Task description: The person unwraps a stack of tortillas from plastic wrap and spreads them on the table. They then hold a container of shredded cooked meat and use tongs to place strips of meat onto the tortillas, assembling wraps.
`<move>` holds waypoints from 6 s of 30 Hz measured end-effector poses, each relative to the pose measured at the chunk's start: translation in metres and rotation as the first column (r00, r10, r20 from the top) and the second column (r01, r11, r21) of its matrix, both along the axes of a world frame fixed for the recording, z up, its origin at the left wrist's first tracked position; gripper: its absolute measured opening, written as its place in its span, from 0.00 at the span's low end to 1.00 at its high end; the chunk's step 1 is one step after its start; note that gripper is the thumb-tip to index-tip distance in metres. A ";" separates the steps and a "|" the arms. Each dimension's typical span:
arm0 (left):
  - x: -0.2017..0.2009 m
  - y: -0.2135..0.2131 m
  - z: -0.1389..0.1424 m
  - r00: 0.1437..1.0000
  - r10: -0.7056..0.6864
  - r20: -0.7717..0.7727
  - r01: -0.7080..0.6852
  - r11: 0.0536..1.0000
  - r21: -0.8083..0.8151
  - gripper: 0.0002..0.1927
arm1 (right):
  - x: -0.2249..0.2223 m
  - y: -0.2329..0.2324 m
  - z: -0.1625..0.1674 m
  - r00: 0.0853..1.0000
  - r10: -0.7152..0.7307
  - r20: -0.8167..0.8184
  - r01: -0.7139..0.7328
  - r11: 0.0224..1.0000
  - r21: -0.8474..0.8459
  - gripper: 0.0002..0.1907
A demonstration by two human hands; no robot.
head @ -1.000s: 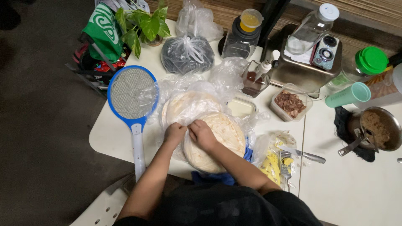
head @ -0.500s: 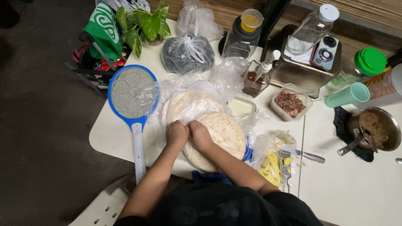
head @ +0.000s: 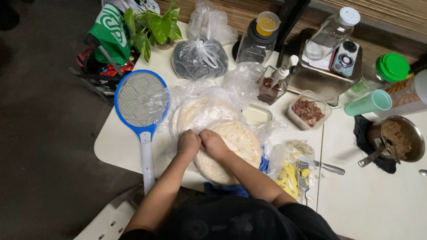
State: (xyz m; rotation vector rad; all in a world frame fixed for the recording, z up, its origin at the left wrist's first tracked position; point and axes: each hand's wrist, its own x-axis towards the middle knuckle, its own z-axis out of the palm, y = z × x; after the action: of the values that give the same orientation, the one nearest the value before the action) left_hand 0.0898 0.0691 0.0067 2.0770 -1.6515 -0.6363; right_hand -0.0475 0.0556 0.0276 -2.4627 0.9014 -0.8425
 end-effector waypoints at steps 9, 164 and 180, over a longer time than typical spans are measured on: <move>0.016 0.016 0.011 0.971 -0.200 0.128 0.229 0.931 -0.285 0.09 | -0.003 -0.006 -0.001 0.999 -0.034 0.038 0.024 0.971 0.236 0.11; -0.205 0.041 -0.041 0.921 -0.390 -0.019 0.326 0.793 -0.515 0.26 | -0.238 0.073 -0.081 0.790 -0.547 0.278 0.326 0.758 0.566 0.19; -0.146 0.090 -0.034 0.894 -0.365 -0.261 0.157 0.799 -0.581 0.06 | -0.200 0.059 -0.088 0.671 -0.610 0.421 0.239 0.716 0.656 0.08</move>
State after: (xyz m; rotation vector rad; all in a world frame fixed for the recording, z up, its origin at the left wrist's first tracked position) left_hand -0.0561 0.1590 -0.0276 1.2450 -1.6672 -0.5095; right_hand -0.2477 0.1144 -0.0601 -1.3127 1.2792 -1.2349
